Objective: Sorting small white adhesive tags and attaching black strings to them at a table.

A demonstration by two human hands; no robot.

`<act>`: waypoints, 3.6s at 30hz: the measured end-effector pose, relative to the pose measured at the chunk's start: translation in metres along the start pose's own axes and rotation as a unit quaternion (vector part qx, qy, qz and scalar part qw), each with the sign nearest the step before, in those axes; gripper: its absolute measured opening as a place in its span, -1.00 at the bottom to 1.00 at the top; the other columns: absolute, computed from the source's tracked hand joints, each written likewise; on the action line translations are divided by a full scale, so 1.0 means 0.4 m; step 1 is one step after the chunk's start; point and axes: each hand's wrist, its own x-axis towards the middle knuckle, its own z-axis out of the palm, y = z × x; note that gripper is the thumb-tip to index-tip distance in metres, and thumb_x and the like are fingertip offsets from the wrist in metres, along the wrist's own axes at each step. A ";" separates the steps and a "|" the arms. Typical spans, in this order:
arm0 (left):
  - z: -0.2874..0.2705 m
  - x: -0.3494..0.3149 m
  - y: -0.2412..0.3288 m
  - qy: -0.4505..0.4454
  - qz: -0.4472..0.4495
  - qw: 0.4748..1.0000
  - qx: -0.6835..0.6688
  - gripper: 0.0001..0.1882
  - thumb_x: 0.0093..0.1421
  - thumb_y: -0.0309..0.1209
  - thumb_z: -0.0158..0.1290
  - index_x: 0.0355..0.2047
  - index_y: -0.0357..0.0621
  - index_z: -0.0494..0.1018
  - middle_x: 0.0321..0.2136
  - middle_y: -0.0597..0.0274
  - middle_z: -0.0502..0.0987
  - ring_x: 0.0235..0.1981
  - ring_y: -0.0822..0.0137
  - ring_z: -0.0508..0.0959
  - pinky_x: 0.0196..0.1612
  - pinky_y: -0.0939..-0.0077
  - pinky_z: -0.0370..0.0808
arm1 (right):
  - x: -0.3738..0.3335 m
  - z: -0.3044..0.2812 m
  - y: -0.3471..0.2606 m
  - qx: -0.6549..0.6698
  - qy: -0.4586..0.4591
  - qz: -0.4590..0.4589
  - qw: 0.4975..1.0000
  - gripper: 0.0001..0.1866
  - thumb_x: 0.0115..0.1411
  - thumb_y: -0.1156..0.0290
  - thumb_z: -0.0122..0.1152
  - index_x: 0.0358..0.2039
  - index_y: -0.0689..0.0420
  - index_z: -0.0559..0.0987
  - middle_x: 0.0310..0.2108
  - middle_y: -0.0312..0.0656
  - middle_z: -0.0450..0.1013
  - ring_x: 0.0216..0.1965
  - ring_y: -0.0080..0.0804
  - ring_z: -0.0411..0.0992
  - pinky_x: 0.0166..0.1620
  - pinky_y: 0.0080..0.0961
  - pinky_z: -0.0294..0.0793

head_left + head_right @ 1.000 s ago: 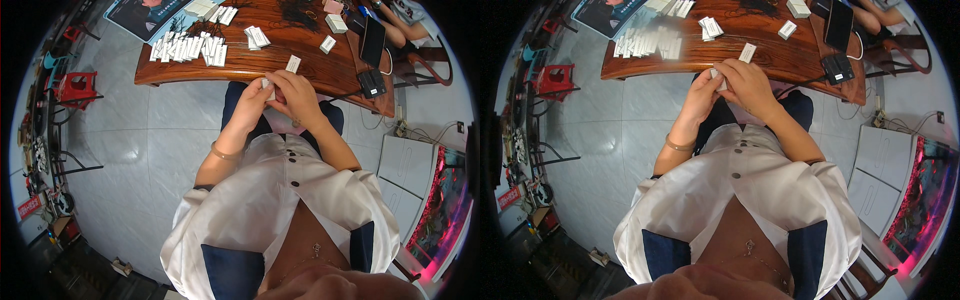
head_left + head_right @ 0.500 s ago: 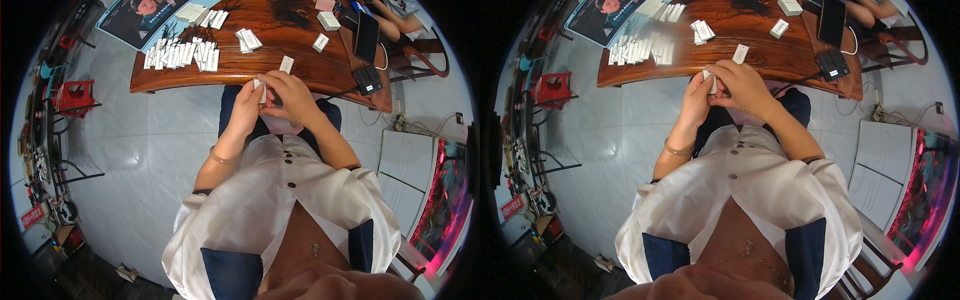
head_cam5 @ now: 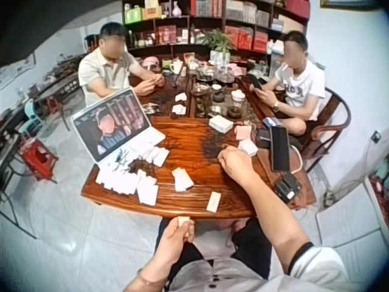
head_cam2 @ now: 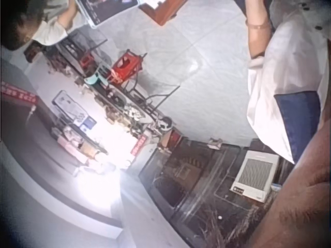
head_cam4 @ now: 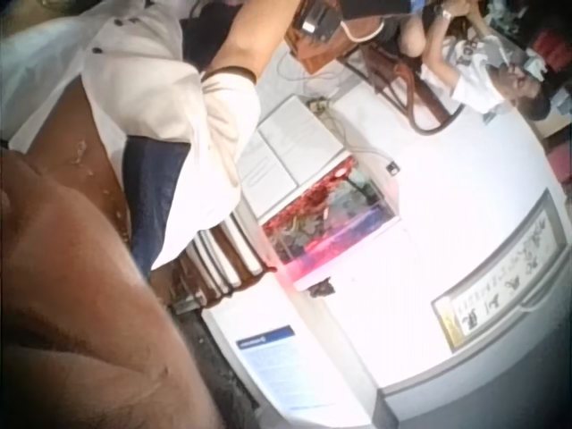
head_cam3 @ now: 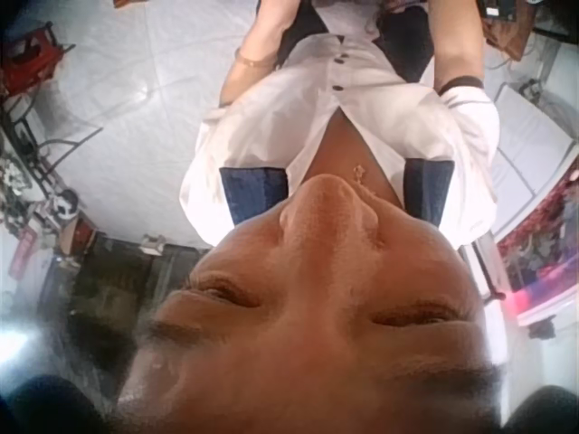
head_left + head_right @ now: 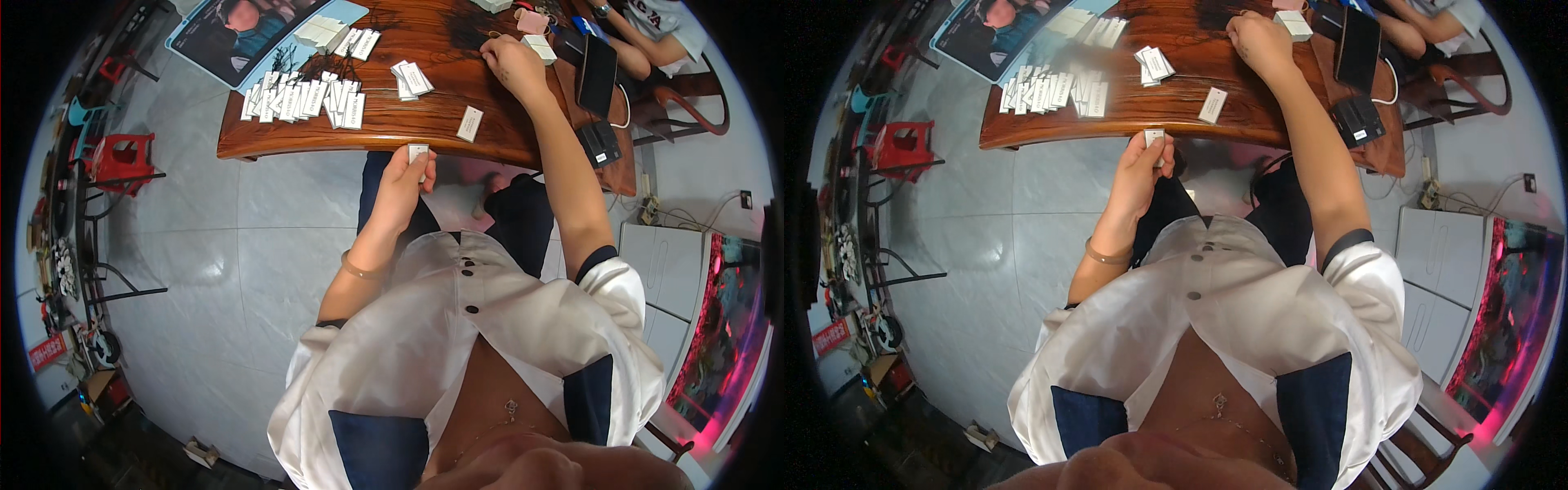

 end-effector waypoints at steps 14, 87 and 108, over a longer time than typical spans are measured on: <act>-0.006 0.010 0.007 0.022 0.025 0.999 0.000 -0.91 0.28 -0.42 -0.02 -0.30 -0.16 0.36 -0.54 0.39 0.39 -0.56 0.59 0.34 -0.47 0.68 0.30 | -0.047 -0.033 -0.016 0.090 0.013 -0.056 0.994 -0.90 0.04 0.40 0.23 -0.40 0.05 0.52 -0.41 -0.21 0.48 -0.32 -0.17 0.47 -0.30 -0.26 0.41; -0.003 -0.005 0.036 0.071 0.145 0.977 0.138 -0.82 0.10 -0.60 0.17 -0.33 -0.23 0.39 -0.43 0.31 0.53 -0.42 0.56 0.50 -0.36 0.71 0.43 | -0.302 -0.137 -0.327 0.297 0.082 -0.128 0.943 -0.76 -0.02 0.46 0.29 -0.28 0.12 0.53 -0.42 -0.27 0.42 -0.44 -0.31 0.47 -0.43 -0.45 0.47; -0.004 -0.001 0.011 0.020 0.167 0.973 0.161 -0.89 0.33 -0.48 -0.16 -0.26 -0.25 0.35 -0.47 0.33 0.45 -0.49 0.57 0.37 -0.39 0.67 0.35 | -0.253 -0.140 -0.359 0.387 0.100 -0.043 0.916 -0.88 -0.06 0.41 0.29 -0.54 0.10 0.52 -0.59 -0.28 0.40 -0.60 -0.38 0.43 -0.54 -0.49 0.40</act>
